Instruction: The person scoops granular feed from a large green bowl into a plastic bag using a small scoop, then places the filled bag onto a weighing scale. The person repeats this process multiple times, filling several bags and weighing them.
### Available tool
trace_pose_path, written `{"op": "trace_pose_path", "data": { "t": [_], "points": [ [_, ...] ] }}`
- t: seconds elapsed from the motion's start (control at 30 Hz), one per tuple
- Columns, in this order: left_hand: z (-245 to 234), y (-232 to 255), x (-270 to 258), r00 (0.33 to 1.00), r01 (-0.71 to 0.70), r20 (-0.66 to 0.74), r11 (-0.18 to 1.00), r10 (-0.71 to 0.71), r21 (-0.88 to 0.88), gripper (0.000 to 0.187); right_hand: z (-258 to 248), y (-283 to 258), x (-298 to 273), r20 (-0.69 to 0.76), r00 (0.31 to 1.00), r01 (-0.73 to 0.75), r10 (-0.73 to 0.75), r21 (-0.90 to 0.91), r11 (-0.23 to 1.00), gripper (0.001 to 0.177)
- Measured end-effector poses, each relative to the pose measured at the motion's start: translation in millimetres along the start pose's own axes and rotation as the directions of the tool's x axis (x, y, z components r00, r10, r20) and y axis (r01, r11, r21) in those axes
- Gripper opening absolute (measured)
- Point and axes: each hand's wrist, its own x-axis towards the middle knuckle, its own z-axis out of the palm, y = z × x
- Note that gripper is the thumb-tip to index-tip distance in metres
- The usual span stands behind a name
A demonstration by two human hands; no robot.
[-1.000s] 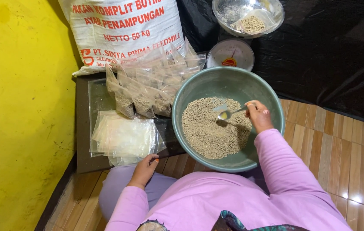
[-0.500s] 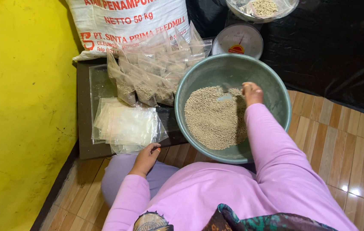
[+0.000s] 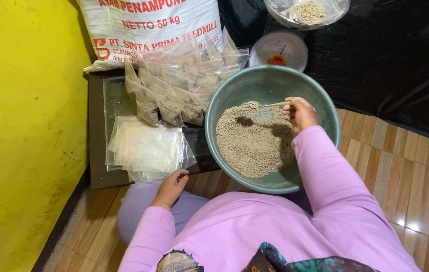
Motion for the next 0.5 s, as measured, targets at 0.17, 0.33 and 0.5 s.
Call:
{"op": "trace_pose_path", "data": {
  "t": [0.17, 0.33, 0.5],
  "points": [
    [0.5, -3.4, 3.2, 1.0, -0.005, 0.002, 1.0, 0.005, 0.024, 0.031, -13.3, -41.5, -32.7, 0.026, 0.998, 0.058, -0.061, 0.108, 0.993, 0.017],
    [1.0, -2.8, 1.3, 1.0, 0.001, 0.002, 1.0, -0.001, 0.021, 0.032, -33.5, -80.7, -42.1, -0.037, 0.959, 0.284, -0.282, 0.159, 0.946, 0.016],
    [-3.1, 13.8, -3.4, 0.998, 0.056, 0.022, 0.998, -0.056, 0.035, 0.03, -30.5, -145.0, -63.3, -0.1, 0.928, 0.372, -0.358, 0.219, 0.902, 0.015]
  ]
}}
